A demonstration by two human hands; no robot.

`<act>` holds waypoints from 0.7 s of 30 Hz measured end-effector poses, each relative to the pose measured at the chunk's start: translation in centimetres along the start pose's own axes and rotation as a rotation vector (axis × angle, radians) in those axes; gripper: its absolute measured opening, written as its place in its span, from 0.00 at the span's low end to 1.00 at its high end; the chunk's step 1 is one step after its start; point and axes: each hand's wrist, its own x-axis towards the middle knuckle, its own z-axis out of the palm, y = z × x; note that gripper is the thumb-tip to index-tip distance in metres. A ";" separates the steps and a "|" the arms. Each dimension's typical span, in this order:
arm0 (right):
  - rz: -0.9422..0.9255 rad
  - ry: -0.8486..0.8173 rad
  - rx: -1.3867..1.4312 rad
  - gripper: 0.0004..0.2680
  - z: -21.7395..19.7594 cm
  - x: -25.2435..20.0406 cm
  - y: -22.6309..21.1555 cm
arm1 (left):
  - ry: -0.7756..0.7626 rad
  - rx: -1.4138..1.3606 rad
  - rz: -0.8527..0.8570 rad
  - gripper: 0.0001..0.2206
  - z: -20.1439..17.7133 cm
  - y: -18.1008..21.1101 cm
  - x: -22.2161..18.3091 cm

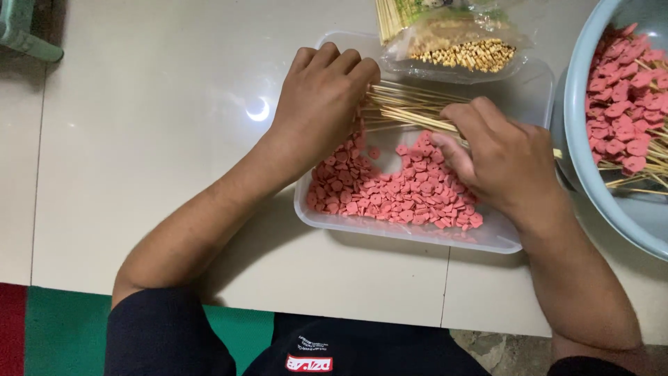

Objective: Skewering small pink heart-shaped decorations onto wooden sticks

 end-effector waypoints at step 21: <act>-0.092 0.223 0.529 0.06 -1.6 0.4 -0.4 | -0.438 -0.079 0.335 0.10 1.9 5.0 -3.0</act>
